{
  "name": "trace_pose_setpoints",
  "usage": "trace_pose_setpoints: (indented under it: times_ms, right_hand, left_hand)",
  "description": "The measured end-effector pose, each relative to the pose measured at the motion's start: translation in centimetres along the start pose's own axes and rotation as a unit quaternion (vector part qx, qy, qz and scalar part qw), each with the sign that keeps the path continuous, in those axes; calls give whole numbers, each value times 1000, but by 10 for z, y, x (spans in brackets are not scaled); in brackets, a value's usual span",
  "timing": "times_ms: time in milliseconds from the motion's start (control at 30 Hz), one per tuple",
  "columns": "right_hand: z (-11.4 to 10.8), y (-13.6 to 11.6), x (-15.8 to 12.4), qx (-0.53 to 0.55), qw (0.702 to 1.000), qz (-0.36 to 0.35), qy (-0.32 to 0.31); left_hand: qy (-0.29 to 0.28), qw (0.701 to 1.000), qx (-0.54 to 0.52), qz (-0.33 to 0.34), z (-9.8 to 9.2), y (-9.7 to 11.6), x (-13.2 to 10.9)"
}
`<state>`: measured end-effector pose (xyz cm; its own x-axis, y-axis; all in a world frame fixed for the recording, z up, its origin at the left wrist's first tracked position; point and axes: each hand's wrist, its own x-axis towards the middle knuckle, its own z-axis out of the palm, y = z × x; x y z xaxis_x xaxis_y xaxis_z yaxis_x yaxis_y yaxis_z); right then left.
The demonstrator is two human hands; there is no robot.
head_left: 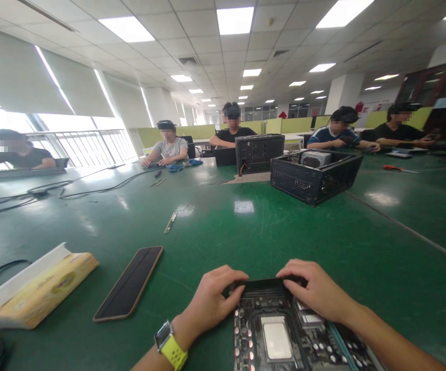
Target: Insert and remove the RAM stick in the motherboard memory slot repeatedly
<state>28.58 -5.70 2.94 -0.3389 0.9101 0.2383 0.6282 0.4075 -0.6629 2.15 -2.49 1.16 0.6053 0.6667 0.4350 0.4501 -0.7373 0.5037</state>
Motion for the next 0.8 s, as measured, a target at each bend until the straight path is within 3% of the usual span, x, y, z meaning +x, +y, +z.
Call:
trace_pose_setpoints:
  times_ms: [500, 667, 800]
  right_hand:
    - [-5, -6, 0, 2, 1000, 4, -3]
    - [-15, -30, -6, -36, 999, -4, 22]
    - [18, -57, -20, -136, 984, -99, -59]
  left_hand:
    - [-14, 1000, -12, -4, -3, 4, 2]
    - [53, 998, -14, -19, -5, 4, 4]
    - [120, 992, -1, -33, -5, 1, 4]
